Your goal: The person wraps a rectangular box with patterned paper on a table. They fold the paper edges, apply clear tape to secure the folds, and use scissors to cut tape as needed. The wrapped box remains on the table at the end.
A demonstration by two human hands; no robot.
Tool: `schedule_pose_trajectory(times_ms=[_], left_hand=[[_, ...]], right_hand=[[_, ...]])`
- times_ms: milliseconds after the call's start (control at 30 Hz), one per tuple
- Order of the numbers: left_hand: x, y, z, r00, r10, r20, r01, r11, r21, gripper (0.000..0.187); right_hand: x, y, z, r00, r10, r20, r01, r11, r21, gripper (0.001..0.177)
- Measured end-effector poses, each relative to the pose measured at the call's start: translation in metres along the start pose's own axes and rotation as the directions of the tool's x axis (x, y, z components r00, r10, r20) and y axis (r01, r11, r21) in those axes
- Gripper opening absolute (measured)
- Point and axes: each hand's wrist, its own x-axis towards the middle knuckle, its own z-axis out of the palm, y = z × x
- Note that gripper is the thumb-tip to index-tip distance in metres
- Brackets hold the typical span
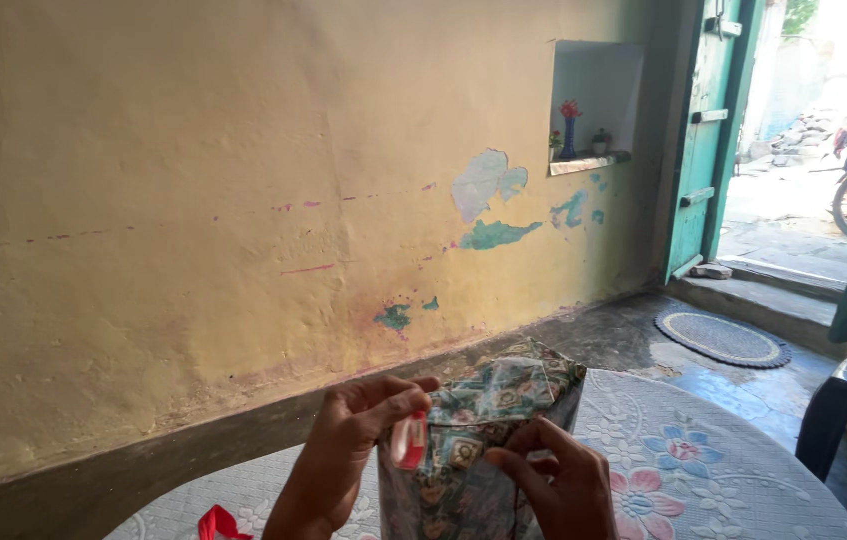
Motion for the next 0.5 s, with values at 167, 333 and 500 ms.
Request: schedule_pose_trajectory(times_ms=[167,333,500], left_hand=[[0.010,-0.008,-0.005,0.997,0.042,0.061,-0.044,0.999,0.027,0.017],[0.017,-0.008,-0.015,1.000,0.008,0.020,-0.009,1.000,0.026,0.017],[0.012,-0.002,-0.020,0.999,-0.020,0.028,0.020,1.000,0.011,0.021]], right_hand=[[0.013,-0.012,0.010,0.999,0.047,-0.001,-0.047,0.997,-0.060,0.036],[0.019,-0.012,0.013,0.967,-0.252,-0.037,0.236,0.942,-0.238,0.054],[0.018,-0.003,0.008,0.844,-0.534,-0.039,0.500,0.812,-0.301,0.051]])
